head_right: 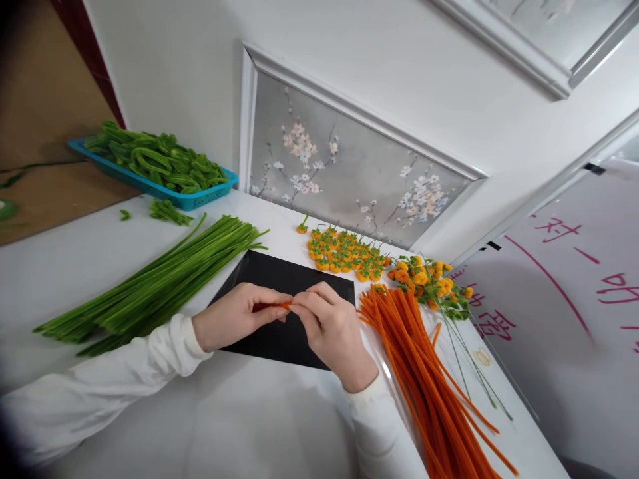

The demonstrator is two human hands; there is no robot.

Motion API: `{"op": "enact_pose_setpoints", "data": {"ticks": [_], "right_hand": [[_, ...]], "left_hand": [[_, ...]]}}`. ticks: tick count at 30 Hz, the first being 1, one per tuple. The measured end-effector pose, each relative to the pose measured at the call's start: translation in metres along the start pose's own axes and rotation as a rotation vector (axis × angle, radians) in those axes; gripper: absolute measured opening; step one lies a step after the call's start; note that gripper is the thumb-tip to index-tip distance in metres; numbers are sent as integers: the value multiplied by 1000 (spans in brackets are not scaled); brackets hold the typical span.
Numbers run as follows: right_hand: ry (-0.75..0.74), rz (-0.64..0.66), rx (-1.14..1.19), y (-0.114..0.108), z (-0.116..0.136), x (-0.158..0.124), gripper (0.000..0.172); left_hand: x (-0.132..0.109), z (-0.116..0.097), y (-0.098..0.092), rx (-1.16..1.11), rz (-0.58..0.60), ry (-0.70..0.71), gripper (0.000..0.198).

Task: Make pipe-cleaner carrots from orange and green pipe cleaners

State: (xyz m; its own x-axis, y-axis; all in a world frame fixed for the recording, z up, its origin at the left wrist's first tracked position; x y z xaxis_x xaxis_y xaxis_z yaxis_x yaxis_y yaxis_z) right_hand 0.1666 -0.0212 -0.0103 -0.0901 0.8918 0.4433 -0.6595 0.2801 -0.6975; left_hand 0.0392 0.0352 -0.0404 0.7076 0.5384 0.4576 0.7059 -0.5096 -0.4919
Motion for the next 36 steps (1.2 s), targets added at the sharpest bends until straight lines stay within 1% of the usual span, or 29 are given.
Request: {"op": "enact_pose_setpoints", "data": {"ticks": [3,8,12,16,19,21,24,27,32,34,36], "right_hand": [[27,0,35,0,0,1,16],[99,47,103,4,-5,3,13],[231,106,204,11,-16,3,12],[425,186,415,21,-30,1,16],[519,239,613,29,-34,1,17],[557,234,737,31,-34,1,17],[612,206,884,33,-33,0,23],[717,228,1040,38,-33,-2,30],[921,388,1292,51,-36,-6,36],[974,440,1361,55,-37,-7,37],[999,478,1398,57,-37,-8,38]], "left_hand": [[0,-3,1,58,-3,39,21],[-2,-7,2,230,35,26,19],[-3,-14,3,344,18,88,18],[-3,-20,2,423,-41,159,19],[-4,-23,3,498,-44,185,19],[-4,-24,4,542,-39,205,18],[-6,-27,6,594,-44,256,18],[-7,-30,8,675,-56,319,18],[-11,-39,12,889,-68,474,18],[-13,-44,13,927,-61,540,20],[-13,-45,13,932,-41,573,21]]}}
Point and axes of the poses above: each hand's wrist, its own x-axis towards the middle knuckle, its own y-axis out of the palm, z = x × y, the point moved 6 cm from there along x, towards the middle knuckle, and after that the axes turned 12 degrees about y, right-handed, at the moved point
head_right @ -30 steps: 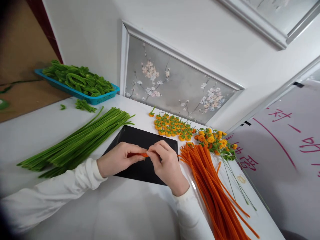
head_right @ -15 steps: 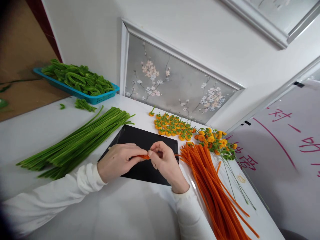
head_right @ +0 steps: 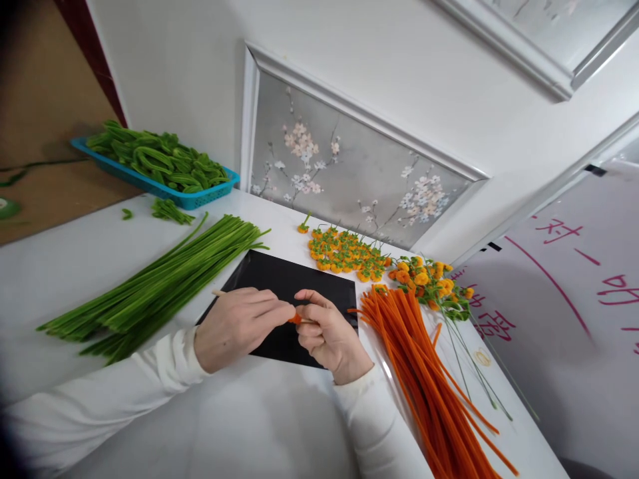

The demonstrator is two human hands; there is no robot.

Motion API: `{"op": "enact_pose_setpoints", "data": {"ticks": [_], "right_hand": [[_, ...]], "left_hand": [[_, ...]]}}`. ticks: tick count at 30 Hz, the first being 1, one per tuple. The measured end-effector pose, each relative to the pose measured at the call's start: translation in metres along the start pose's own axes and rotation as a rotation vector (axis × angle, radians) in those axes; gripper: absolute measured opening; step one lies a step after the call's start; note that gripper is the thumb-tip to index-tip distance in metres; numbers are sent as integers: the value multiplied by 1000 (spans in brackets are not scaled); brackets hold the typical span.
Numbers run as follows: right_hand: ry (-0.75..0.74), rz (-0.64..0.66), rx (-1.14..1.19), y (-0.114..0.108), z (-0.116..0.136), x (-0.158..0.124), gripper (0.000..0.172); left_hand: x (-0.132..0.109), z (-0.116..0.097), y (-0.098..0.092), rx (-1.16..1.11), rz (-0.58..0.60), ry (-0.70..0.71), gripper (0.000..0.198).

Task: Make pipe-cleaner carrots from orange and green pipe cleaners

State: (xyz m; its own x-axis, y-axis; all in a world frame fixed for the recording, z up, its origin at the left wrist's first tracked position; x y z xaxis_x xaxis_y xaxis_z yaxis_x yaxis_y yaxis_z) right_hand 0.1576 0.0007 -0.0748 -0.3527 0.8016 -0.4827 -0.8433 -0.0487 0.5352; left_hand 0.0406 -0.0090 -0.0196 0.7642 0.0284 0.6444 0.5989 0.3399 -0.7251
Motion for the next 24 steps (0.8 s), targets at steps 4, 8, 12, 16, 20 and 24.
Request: {"op": "enact_pose_setpoints", "data": {"ticks": [4,8,12,16,20,24], "right_hand": [[-133,-44,-126,-2,7,-5,30],[-700,-392,-685,-2,34,-34,17],[-1178,-566,-1194,17,37,-59,13],[-1221,-540,-1351,24,30,-57,22],[-1186,-586,-1359,22,29,-51,18],[-1182,-599,-1366,24,29,-49,16]], "left_hand": [[-3,11,2,-57,7,-133,18],[-9,30,4,-127,13,-376,11],[-14,39,9,-284,67,-539,7],[-15,42,13,-392,110,-649,11],[-11,37,9,-360,98,-575,19],[-9,33,7,-366,79,-517,23]]}}
Point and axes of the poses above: each hand's wrist, its own x-axis towards the middle knuckle, its own y-axis out of the palm, z = x × y, the point moved 6 cm from there along x, towards the middle knuckle, and after that the axes turned 12 degrees about y, right-handed, at the moved point
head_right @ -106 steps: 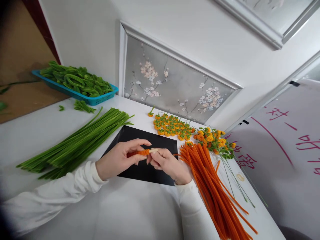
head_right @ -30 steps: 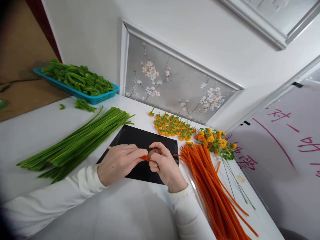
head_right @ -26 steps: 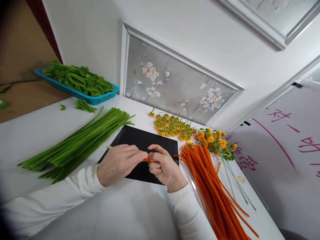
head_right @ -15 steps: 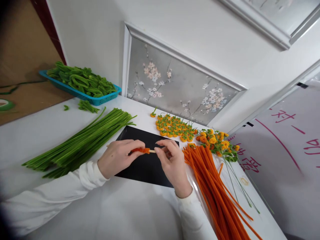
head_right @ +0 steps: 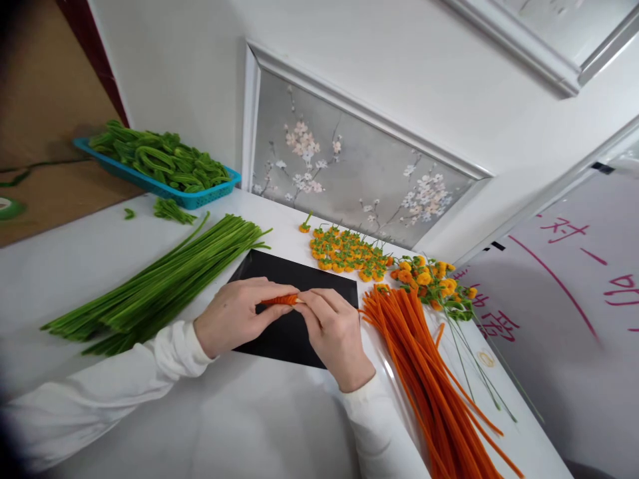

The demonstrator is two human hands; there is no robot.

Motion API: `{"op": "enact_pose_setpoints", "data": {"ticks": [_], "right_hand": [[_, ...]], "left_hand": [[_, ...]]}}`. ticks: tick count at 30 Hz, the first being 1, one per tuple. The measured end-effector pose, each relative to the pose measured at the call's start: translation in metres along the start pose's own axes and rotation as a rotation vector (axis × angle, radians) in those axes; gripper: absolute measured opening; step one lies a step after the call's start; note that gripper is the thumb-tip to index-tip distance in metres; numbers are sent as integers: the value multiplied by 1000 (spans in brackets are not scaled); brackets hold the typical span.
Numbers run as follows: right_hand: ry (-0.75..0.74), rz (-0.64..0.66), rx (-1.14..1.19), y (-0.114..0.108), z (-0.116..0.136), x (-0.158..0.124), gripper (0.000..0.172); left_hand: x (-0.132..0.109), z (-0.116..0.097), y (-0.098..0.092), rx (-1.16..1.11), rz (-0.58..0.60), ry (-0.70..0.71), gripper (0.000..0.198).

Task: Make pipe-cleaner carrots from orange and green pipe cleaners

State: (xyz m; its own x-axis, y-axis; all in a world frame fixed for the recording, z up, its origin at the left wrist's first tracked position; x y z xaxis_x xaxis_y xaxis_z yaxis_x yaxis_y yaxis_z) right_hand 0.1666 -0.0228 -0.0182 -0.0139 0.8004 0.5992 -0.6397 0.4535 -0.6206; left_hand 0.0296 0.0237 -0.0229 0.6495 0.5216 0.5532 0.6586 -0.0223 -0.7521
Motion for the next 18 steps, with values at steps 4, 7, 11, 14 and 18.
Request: {"op": "enact_pose_setpoints", "data": {"ticks": [4,7,11,14,18], "right_hand": [[4,-3,19,-2,-1,0,15],[-11,-8,-1,-2,-3,0,15],[-17,17,-51,0,-7,-1,15],[-12,50,-59,2,-6,-2,15],[41,58,44,2,-2,-1,13]], "left_hand": [[1,3,2,-122,-18,-14,28],[2,7,4,-225,-24,-4,31],[3,8,10,-329,36,19,23],[3,7,11,-336,46,34,20],[2,4,6,-227,-28,93,18]]}}
Point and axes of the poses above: each hand's wrist, its own x-axis towards the middle knuckle, its own y-axis out of the palm, z = x × y, the point moved 6 cm from there along x, towards the middle knuckle, and after that the axes turned 12 degrees about y, right-handed, at the moved point
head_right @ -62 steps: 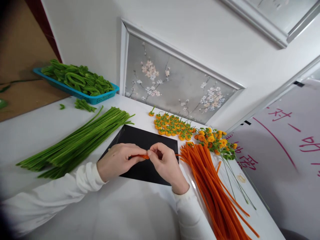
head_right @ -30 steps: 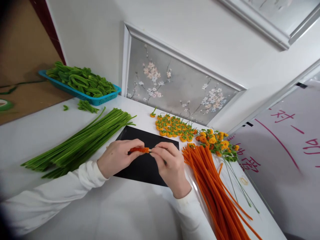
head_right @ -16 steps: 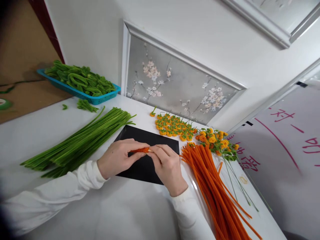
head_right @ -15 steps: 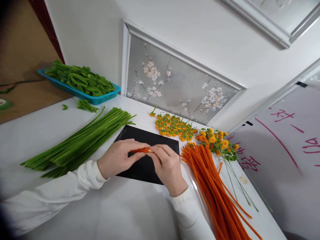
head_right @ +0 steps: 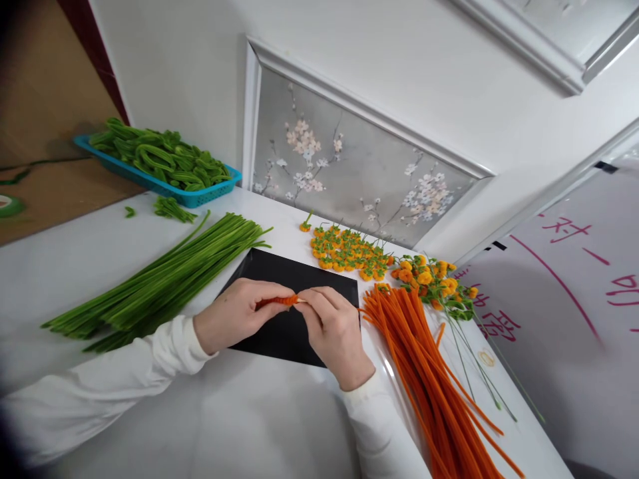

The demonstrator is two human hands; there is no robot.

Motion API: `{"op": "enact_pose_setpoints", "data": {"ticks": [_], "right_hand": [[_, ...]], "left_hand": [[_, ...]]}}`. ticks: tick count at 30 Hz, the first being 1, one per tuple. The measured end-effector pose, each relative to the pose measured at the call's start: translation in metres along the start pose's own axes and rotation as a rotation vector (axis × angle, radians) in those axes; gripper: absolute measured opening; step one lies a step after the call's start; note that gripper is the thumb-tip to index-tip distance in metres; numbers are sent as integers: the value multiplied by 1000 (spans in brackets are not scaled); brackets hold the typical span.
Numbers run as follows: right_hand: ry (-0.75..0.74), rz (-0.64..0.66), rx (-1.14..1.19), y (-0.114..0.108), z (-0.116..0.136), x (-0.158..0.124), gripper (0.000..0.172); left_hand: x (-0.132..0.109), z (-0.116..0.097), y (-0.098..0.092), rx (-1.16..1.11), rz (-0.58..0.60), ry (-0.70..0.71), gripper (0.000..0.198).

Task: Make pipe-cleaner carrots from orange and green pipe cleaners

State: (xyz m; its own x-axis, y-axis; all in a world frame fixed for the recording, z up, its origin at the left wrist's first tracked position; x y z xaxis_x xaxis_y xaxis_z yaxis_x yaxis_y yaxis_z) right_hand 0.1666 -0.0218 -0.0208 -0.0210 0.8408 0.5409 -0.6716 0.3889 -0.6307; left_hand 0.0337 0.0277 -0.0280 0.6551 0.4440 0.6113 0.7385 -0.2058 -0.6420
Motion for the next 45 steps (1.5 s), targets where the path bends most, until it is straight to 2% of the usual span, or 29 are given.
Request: {"op": "enact_pose_setpoints", "data": {"ticks": [5,10,14,17,19,24,28,32,39,43,45], "right_hand": [[151,-14,159,6,-6,1,6],[341,60,337,20,-15,-1,11],[486,102,495,29,-19,-3,17],[529,124,542,31,-21,-3,18],[491,116,492,28,-19,-2,15],[268,52,212,17,-9,0,14],[212,97,173,15,-10,3,14],[192,150,196,9,-15,5,21],[125,117,42,4,-2,5,12],[77,46,27,0,0,4,12],[58,19,23,-2,-2,4,13]], "left_hand": [[-4,-5,-1,221,-49,80,19],[-6,-11,0,370,-68,153,21],[-6,-16,4,478,-10,208,24],[-6,-18,6,526,25,194,22],[-6,-16,4,511,10,133,21],[-7,-10,2,355,-29,1,28],[-6,-5,2,324,-30,-50,31],[-6,-4,0,317,-33,-65,32],[-4,-10,1,364,-4,20,33],[-2,-8,-4,333,31,-20,41],[-1,-6,-8,357,68,-44,35]]}}
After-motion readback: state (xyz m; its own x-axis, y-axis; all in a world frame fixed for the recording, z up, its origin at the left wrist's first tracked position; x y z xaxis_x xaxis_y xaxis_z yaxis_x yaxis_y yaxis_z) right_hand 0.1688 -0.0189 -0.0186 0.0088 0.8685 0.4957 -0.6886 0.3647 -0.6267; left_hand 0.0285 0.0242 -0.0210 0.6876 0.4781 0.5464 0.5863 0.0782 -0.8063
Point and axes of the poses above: each hand's wrist, its own x-axis towards the middle knuckle, its own y-axis out of the palm, z = x × y, the point moved 6 cm from there along x, towards the middle knuckle, and after that the axes turned 12 degrees about y, right-handed, at the moved point
